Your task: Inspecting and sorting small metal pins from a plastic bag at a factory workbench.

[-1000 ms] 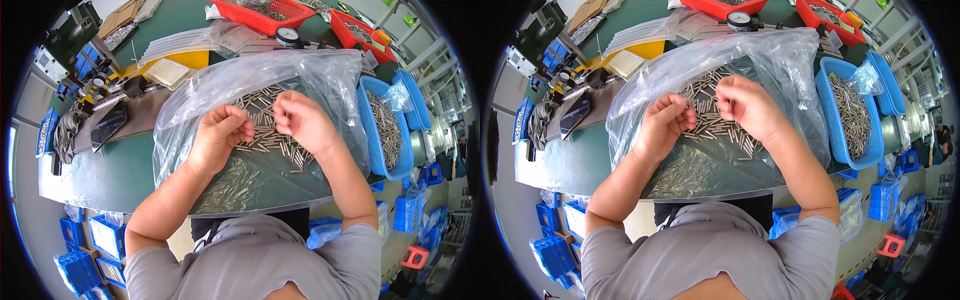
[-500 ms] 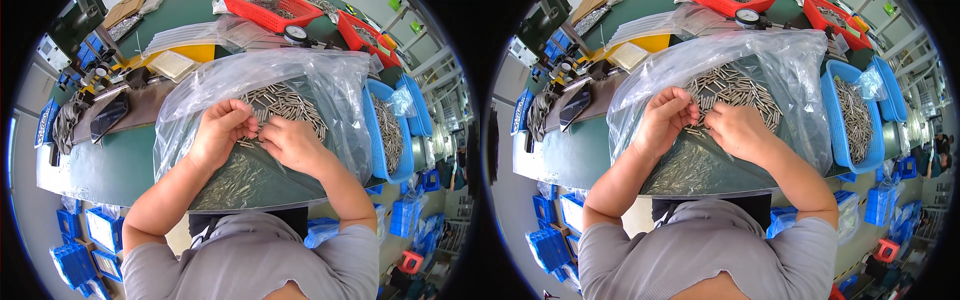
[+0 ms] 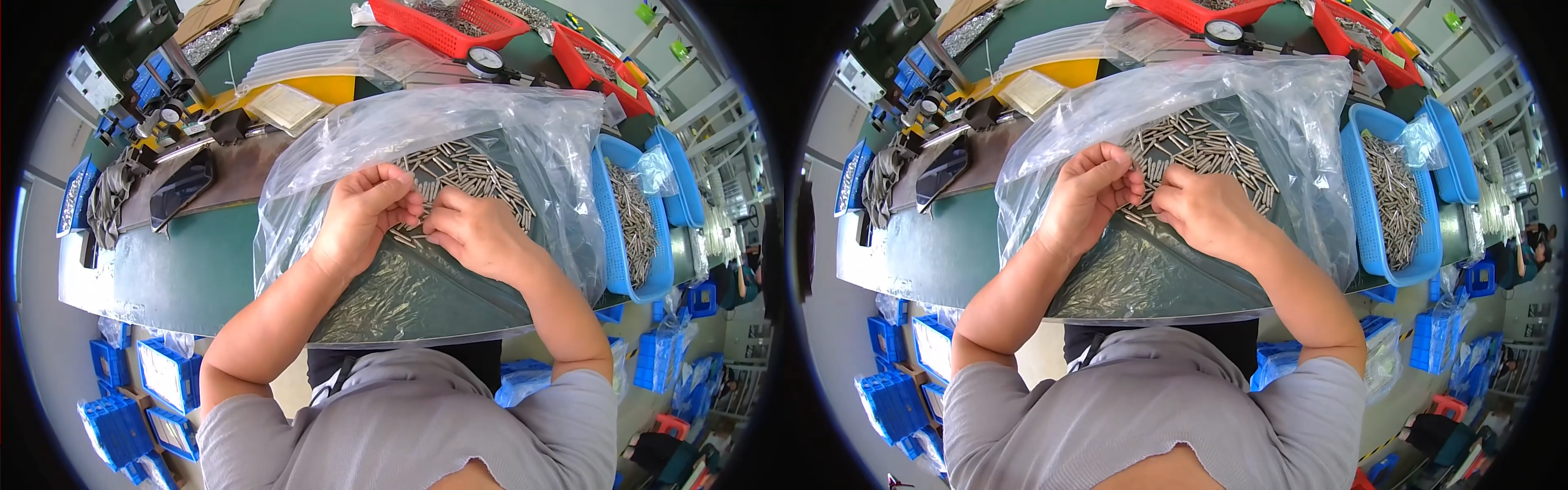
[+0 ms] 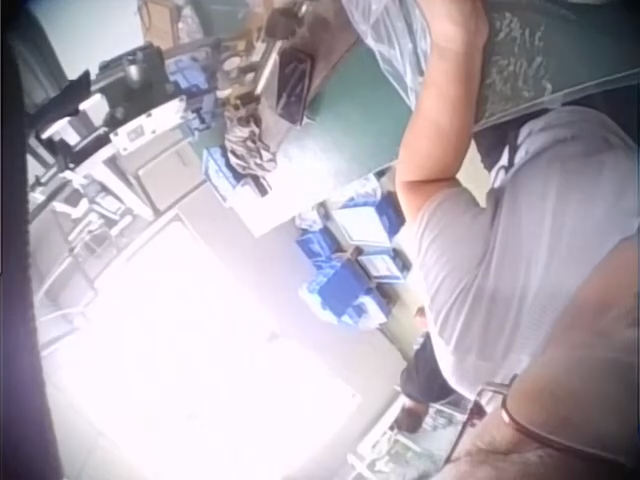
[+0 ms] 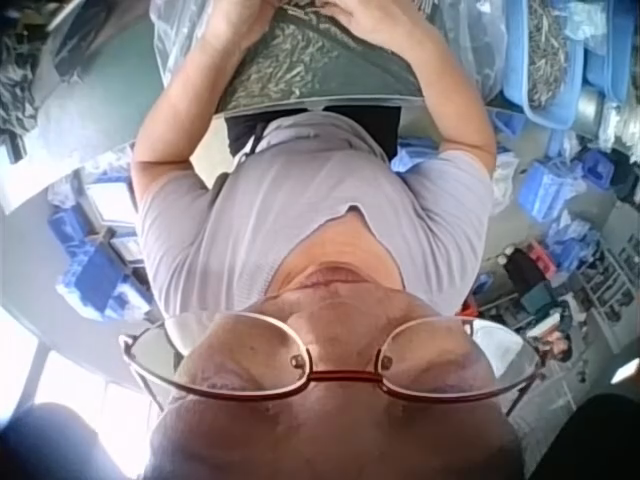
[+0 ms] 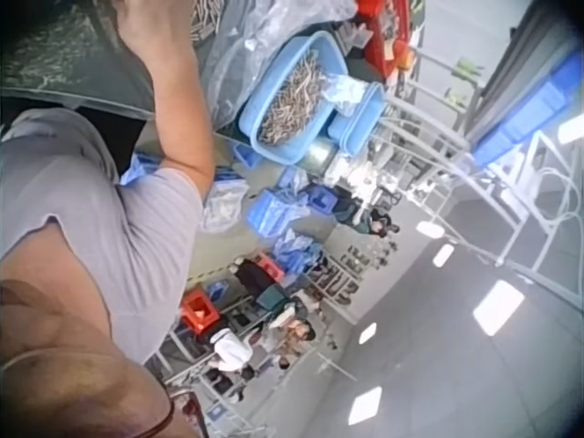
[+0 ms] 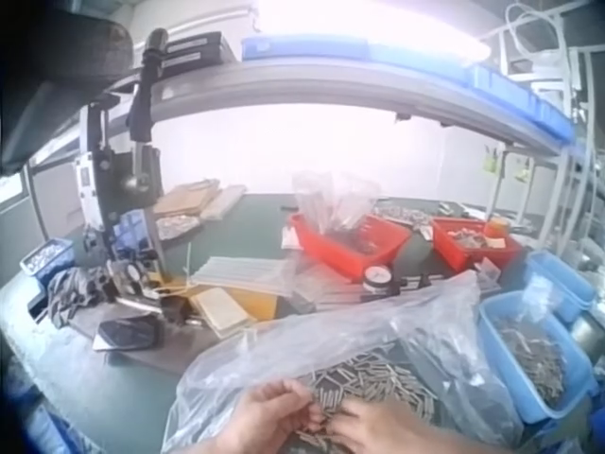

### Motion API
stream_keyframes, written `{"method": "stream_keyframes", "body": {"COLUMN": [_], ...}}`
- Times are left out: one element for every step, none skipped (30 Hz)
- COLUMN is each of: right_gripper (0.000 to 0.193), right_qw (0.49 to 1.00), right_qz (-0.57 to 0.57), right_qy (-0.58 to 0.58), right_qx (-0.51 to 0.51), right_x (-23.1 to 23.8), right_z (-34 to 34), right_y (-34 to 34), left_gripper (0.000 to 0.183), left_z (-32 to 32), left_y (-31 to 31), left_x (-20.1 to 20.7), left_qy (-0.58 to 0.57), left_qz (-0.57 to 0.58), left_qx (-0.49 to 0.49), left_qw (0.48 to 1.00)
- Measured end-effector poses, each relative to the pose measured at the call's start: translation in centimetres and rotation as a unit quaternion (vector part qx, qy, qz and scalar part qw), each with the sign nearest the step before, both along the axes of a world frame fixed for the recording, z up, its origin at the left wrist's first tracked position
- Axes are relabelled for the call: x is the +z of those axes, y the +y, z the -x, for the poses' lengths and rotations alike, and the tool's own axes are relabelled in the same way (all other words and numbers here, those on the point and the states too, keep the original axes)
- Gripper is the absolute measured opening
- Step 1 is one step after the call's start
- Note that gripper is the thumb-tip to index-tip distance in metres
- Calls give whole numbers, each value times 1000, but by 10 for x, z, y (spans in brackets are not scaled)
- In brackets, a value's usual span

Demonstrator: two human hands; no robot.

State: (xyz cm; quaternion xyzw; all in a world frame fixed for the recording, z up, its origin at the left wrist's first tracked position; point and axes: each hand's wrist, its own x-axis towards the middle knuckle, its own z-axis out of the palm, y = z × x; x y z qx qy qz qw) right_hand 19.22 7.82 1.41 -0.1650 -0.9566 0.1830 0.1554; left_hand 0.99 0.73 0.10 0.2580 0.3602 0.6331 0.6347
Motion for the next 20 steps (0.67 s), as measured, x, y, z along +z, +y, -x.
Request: {"method": "stream_keyframes", "body": {"right_gripper": [9,9,10,10,9,9,9,9,10,10,10,10,9,9,9,9,9,9,9,8], "right_qw": [1000,1000,999,999,1000,999,998,996,993,993,989,983,983,983,983,984,983,984,985,984], "right_qz": [-1,-9,-17,-18,-1,16,39,62,60,60,89,119,128,128,122,115,115,115,114,134], "right_qy": [0,-13,-26,-25,-16,-6,21,47,77,78,100,122,116,117,125,134,134,130,125,111], "right_qx": [-1,-7,-14,-15,-24,-34,-41,-48,-62,-63,-64,-66,-63,-65,-52,-39,-40,-42,-43,-46], "right_x": [-1,-1,-1,-1,-2,-2,0,3,5,8,11,13,14,13,13,12,11,10,9,12], "right_z": [0,2,2,2,2,2,0,-3,-5,-6,-7,-7,-7,-7,-7,-6,-6,-6,-6,-7], "right_y": [0,-1,-1,-1,0,1,4,8,12,14,15,16,16,15,15,14,14,13,13,13], "left_gripper": [8,8,8,8,8,8,9,9,9,8,8,7,8,8,9,10,10,11,13,12], "left_z": [0,0,1,1,1,1,1,0,0,0,0,0,0,-1,-2,-3,-3,-3,-3,-3], "left_y": [0,0,0,0,1,1,1,0,0,-1,-1,0,0,0,-1,-1,-1,-2,-2,-2], "left_x": [0,0,0,0,-1,-2,-2,-1,0,1,1,-1,-1,-1,-1,-1,0,0,0,1], "left_qy": [-3,-2,7,16,17,18,19,20,27,34,35,32,29,30,36,42,43,45,48,49], "left_qz": [-2,-3,1,4,3,4,4,4,5,6,5,11,17,17,24,32,32,29,25,31], "left_qx": [-1,-1,-3,-6,-7,-13,-19,-20,-32,-44,-46,-49,-53,-55,-57,-59,-60,-63,-67,-65], "left_qw": [1000,1000,1000,1000,1000,1000,1000,1000,999,998,998,998,998,998,997,997,997,997,996,996]}}
